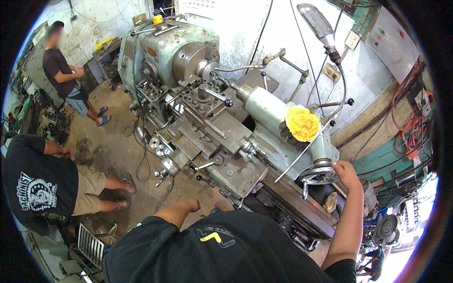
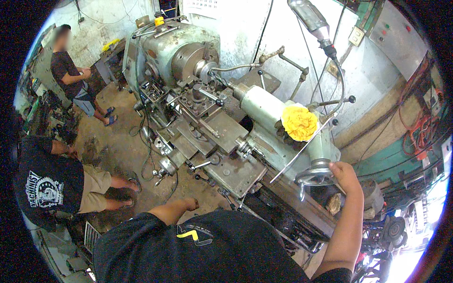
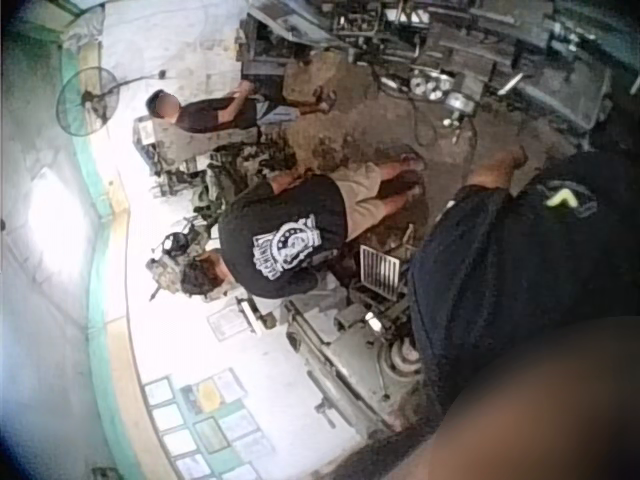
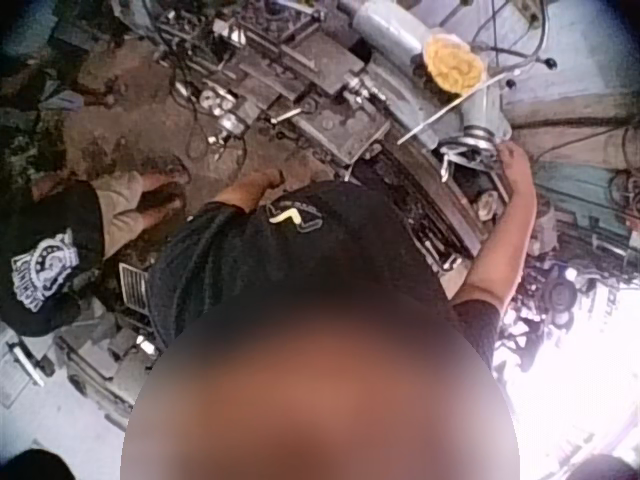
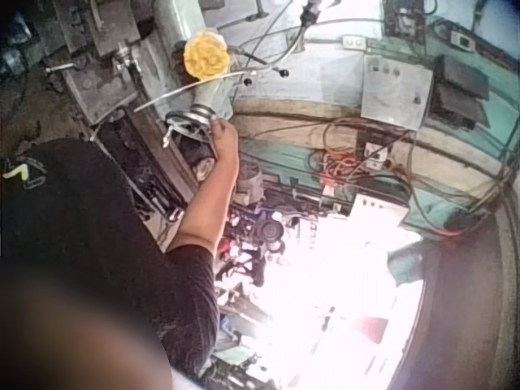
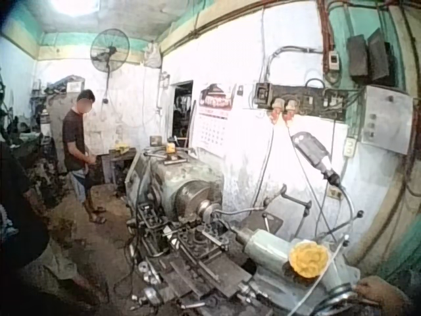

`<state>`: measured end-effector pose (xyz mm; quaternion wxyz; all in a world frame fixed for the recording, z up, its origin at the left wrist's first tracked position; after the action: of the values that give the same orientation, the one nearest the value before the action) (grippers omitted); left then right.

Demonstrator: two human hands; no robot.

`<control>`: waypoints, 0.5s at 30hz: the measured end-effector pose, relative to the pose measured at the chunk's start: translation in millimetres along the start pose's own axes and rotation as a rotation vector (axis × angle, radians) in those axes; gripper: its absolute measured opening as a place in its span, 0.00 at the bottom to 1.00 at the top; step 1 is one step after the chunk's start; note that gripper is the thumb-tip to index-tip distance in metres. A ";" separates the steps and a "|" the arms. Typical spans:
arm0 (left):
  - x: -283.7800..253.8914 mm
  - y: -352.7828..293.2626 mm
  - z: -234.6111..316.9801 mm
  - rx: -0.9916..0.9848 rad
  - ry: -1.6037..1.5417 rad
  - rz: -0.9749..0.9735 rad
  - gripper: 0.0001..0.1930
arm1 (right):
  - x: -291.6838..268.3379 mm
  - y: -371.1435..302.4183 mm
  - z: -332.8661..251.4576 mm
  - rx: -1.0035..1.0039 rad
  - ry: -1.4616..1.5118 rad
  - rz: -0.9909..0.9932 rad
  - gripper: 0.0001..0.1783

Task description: The person operates a metal lathe, using both hands to turn the handwheel and adjust the tool post while a metal workpiece rotates in the chuck. The person repeatedly advances and retracts the cutting tool along the workpiece.

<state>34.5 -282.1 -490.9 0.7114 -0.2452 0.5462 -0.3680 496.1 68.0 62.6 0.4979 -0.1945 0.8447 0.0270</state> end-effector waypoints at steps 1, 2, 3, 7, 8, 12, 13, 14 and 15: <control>2.5 2.9 -5.7 -0.067 -0.128 0.029 0.17 | -0.4 -0.8 -1.7 0.010 -0.027 0.001 0.36; 7.7 6.1 -11.0 -0.135 -0.257 0.053 0.16 | -0.8 -1.6 -3.9 0.001 -0.028 0.007 0.37; 14.7 9.8 -16.4 -0.198 -0.383 0.075 0.14 | -1.1 -1.9 -5.5 -0.008 -0.028 0.013 0.38; 33.4 34.9 -21.4 0.008 -0.162 0.087 0.20 | -0.4 -0.2 -5.6 -0.018 -0.044 0.015 0.39; 36.5 39.9 -23.3 0.048 -0.149 0.088 0.21 | -0.1 0.1 -4.8 -0.015 -0.042 0.012 0.39; 47.8 47.2 -30.4 -0.007 -0.070 0.045 0.20 | 0.3 -0.2 -6.4 0.019 -0.027 0.001 0.37; 42.9 46.1 -28.0 0.032 -0.077 0.130 0.18 | 0.3 -1.0 -8.2 0.039 -0.030 -0.001 0.37; 41.3 44.3 -27.3 0.050 -0.079 0.162 0.14 | 0.2 -2.0 -11.3 0.052 -0.032 0.002 0.37; 44.8 43.5 -29.0 0.017 -0.079 0.100 0.12 | 0.0 -3.2 -14.9 0.070 -0.040 0.005 0.36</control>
<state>23.7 -289.5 -558.5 0.7521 -0.2260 0.5258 -0.3268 484.8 61.5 70.6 0.5213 -0.1741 0.8354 0.0024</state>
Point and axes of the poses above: each hand's wrist, its own y-axis towards the middle knuckle, its own x-axis out of the palm, z = x × y, the point moved 6 cm from there along y, towards the middle knuckle, and after that the axes turned 4 degrees about y, right-handed, at the moved point
